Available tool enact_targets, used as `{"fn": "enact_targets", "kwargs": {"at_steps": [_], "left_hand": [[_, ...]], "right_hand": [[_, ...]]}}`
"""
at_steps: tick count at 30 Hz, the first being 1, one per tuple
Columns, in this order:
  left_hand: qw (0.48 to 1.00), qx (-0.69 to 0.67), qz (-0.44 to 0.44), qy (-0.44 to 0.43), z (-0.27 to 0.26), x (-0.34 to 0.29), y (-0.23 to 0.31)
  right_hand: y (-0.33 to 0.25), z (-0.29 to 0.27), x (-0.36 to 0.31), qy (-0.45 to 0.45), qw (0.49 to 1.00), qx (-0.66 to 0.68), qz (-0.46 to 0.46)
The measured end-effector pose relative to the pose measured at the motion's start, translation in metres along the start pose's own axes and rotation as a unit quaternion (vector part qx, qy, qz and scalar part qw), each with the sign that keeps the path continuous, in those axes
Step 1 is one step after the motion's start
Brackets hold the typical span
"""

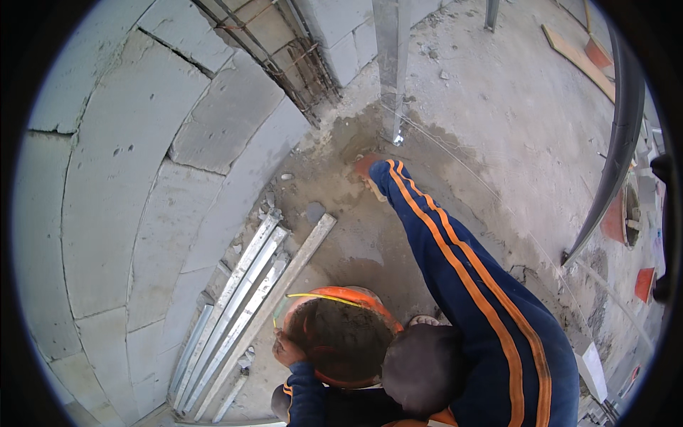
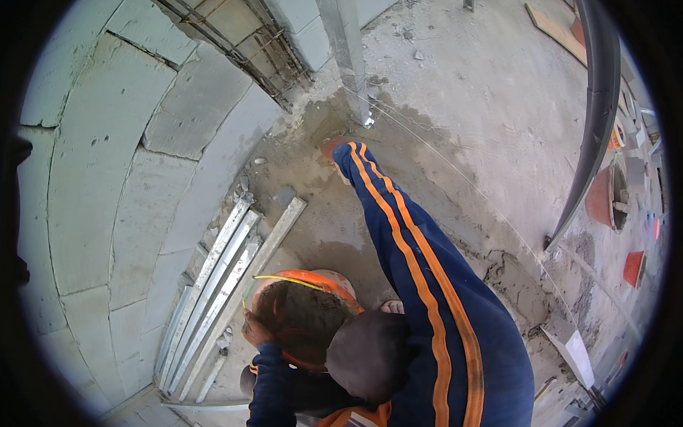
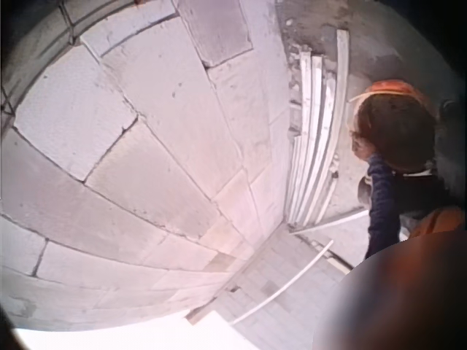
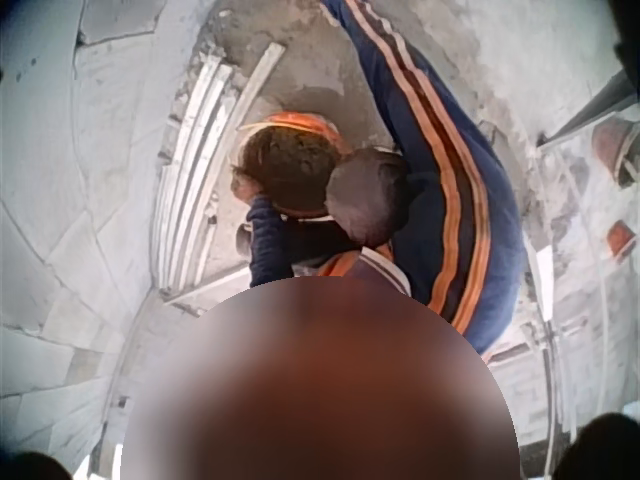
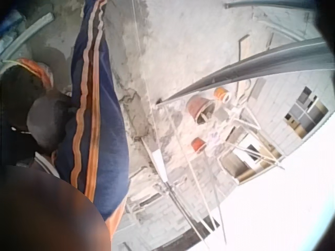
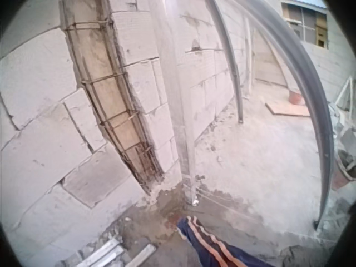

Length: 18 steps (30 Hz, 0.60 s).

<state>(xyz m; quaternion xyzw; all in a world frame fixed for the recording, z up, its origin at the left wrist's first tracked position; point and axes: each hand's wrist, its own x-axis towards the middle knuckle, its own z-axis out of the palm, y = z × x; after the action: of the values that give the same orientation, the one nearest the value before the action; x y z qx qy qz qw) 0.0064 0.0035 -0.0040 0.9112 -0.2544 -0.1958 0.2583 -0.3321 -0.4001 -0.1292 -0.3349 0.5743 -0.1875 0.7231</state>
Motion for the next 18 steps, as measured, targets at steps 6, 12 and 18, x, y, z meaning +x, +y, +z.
{"fn": "enact_targets", "kwargs": {"at_steps": [6,12,18], "left_hand": [[1.000,0.001,0.009,-0.010,0.000,0.004,0.001],[0.999,0.027,0.036,-0.006,-0.001,-0.003,0.012],[0.963,0.241,0.119,-0.033,-0.006,0.012,-0.012]], "right_hand": [[0.064,-0.007,-0.063,0.058,0.980,-0.189,0.037],[0.104,-0.042,-0.157,0.232,0.928,-0.245,0.156],[0.235,-0.056,-0.328,0.421,0.858,-0.154,0.251]]}}
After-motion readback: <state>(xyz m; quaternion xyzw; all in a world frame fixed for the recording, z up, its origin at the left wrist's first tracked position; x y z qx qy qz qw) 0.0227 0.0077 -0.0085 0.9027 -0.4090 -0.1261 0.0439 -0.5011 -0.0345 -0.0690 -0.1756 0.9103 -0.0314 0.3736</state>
